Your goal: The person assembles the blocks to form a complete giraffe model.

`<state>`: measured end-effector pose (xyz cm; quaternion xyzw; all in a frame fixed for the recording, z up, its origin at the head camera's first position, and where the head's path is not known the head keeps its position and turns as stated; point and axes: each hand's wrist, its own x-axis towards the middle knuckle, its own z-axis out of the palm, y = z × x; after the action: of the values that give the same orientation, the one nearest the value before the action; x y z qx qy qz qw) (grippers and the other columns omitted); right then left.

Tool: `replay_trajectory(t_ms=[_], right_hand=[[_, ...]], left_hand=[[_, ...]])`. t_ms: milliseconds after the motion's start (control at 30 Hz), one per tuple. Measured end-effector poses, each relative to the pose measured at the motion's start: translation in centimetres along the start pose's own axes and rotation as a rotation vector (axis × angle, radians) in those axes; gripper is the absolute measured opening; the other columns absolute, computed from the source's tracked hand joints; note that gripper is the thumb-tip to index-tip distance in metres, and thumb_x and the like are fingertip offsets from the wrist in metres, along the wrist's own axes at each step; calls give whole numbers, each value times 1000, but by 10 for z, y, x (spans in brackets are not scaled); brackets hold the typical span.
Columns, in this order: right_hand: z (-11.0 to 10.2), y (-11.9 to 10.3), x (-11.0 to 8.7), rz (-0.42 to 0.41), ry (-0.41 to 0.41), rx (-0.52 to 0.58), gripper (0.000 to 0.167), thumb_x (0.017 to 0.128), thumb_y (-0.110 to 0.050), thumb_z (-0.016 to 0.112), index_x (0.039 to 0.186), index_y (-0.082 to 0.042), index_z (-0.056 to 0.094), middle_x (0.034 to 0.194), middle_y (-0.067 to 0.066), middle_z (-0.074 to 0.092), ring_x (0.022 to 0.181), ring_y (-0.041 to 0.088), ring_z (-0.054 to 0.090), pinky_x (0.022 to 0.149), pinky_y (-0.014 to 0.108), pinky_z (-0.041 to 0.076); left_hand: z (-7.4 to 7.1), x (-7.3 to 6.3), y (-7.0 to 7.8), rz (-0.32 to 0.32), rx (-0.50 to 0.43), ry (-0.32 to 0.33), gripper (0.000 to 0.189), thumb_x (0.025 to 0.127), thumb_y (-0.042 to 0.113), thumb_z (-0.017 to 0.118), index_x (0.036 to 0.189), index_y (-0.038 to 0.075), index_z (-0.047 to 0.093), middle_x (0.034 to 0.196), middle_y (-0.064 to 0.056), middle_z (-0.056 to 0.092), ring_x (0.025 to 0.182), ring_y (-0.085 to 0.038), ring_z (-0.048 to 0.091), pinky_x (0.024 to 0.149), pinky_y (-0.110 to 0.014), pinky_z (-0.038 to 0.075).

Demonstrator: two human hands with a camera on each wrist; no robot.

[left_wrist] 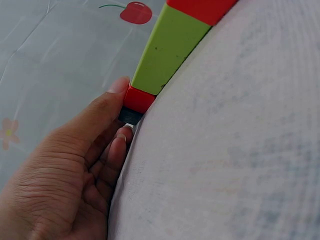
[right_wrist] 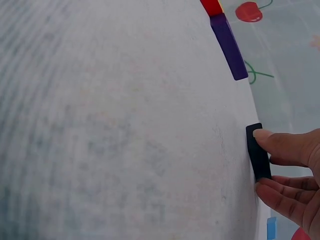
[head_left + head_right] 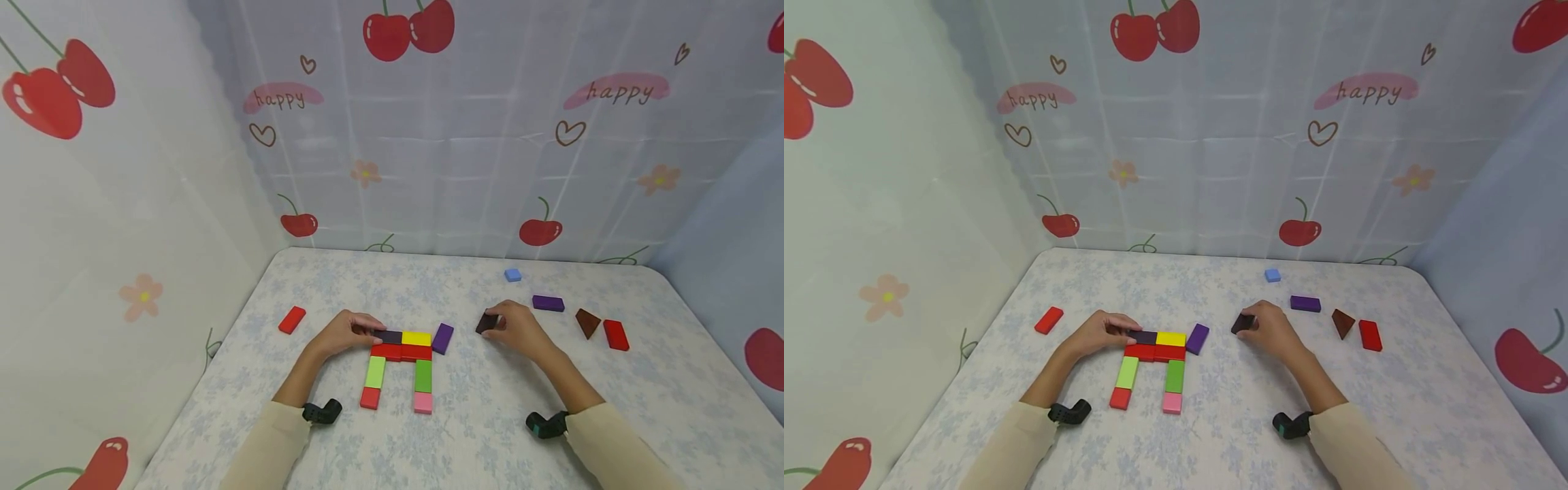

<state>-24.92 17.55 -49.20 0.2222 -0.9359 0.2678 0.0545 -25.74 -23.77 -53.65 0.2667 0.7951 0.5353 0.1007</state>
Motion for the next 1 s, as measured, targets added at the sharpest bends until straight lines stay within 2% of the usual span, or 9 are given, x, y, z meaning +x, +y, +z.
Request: replay_trajectory(t_ms=[233, 333, 467, 567, 700, 833, 1000], right_hand=[[10, -3, 12, -3, 21, 29, 43, 83, -11, 85, 118, 9, 70, 110, 24, 67, 82, 25, 63, 69, 38, 54], [12, -5, 11, 58, 51, 43, 41, 88, -13, 80, 120, 10, 68, 111, 26, 66, 82, 27, 65, 69, 40, 54], [13, -6, 9, 157, 82, 88, 42, 92, -13, 75, 124, 12, 64, 97, 23, 67, 75, 27, 66, 62, 39, 53], [13, -6, 10, 219, 53, 159, 42, 93, -11, 74, 126, 13, 62, 85, 17, 68, 65, 22, 66, 57, 34, 52], [15, -5, 13, 299, 18, 269, 43, 94, -10, 74, 129, 11, 61, 82, 13, 70, 59, 17, 67, 55, 29, 53], [20, -6, 18, 338, 34, 345, 44, 93, -8, 75, 130, 10, 61, 83, 14, 69, 58, 17, 69, 58, 28, 56], [25, -10, 25, 344, 66, 411, 43, 92, -3, 74, 131, 10, 61, 84, 16, 70, 58, 17, 70, 58, 28, 57]], left_hand=[[-2, -1, 2, -7, 8, 9, 29, 86, 14, 83, 116, 12, 79, 112, -3, 74, 90, -19, 62, 74, -27, 51], [-1, 0, 1, -3, 12, -1, 30, 87, 15, 82, 116, 12, 79, 112, -3, 74, 90, -18, 62, 74, -27, 51], [1, 0, 1, -1, 10, -4, 30, 86, 15, 83, 116, 12, 79, 112, -3, 74, 87, -18, 61, 73, -26, 52], [1, 0, 1, 3, 10, -1, 30, 86, 15, 83, 115, 11, 79, 111, -3, 73, 85, -17, 60, 72, -26, 51], [1, 1, 2, -3, 15, -3, 30, 86, 15, 83, 116, 12, 79, 111, -3, 73, 84, -17, 60, 72, -26, 51], [1, 1, 2, -13, 22, 1, 30, 86, 15, 83, 115, 12, 79, 111, -2, 73, 85, -17, 60, 72, -26, 51], [0, 1, 1, -5, 27, 0, 30, 86, 16, 83, 116, 12, 79, 111, -3, 73, 84, -16, 60, 72, -26, 51]])
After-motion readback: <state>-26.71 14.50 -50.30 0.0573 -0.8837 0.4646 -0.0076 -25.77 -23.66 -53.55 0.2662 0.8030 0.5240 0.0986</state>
